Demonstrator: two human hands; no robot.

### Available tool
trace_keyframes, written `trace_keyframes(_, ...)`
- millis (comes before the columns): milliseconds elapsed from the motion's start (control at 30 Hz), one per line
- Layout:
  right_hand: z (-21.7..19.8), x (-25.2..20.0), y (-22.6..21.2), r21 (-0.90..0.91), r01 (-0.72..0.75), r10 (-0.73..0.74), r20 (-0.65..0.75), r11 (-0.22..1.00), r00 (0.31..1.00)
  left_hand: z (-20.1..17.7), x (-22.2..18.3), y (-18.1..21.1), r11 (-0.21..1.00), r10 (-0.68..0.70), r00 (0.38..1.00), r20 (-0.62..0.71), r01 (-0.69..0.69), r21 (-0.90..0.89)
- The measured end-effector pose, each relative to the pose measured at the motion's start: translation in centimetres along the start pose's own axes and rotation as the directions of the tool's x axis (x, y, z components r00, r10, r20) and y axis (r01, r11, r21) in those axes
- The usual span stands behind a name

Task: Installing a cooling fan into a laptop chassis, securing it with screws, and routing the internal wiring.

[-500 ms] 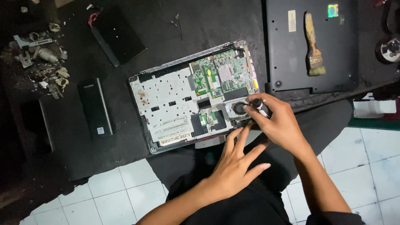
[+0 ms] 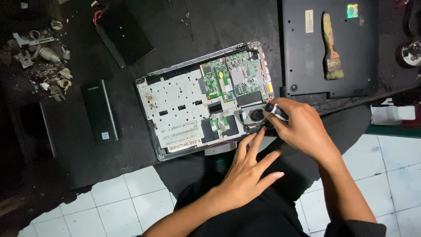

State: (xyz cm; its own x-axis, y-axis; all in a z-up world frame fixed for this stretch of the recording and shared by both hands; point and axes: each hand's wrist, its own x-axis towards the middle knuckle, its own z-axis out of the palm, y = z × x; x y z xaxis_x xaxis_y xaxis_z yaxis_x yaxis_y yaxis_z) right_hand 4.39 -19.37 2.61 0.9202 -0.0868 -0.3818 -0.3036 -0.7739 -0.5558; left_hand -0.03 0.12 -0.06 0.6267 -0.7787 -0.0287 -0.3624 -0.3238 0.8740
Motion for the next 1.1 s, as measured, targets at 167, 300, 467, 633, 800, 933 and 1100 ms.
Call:
trace_keyframes(167,0.3,0.2,0.6,-0.059,0.058,-0.059,-0.019,0.997,0.998,0.1,0.0,-0.2,1.000,0.003,1.000,0.008,-0.003,0.003)
trace_keyframes(300,0.3,0.5,1.0,-0.144,0.052,-0.056,-0.028,0.988,0.998,0.1,0.1,-0.3,1.000,-0.009,1.000,0.018,0.008,0.010)
trace_keyframes(467,0.9,0.6,1.6,-0.211,0.062,-0.070,-0.030,0.975,0.997,0.0,0.1,-0.3,1.000,-0.013,0.999,0.032,0.012,0.011)
trace_keyframes(633,1.2,0.3,1.5,-0.246,0.091,-0.118,-0.097,0.965,0.988,-0.4,0.1,-0.3,1.000,-0.030,0.997,0.071,0.030,-0.002)
trace_keyframes(800,0.9,0.1,1.0,-0.140,0.020,-0.040,-0.140,0.990,0.989,-1.3,0.0,-0.1,1.000,-0.024,0.997,0.079,0.024,0.010)
trace_keyframes(933,0.9,-0.4,1.9,0.064,-0.040,0.058,-0.316,0.997,0.947,-3.8,0.7,0.3,0.999,0.021,0.999,-0.028,-0.020,0.037)
trace_keyframes(1100,1.7,-0.3,2.5,0.060,0.170,-0.122,-0.474,0.984,0.872,-5.4,3.7,-2.7,0.996,0.039,0.991,-0.129,-0.027,0.088)
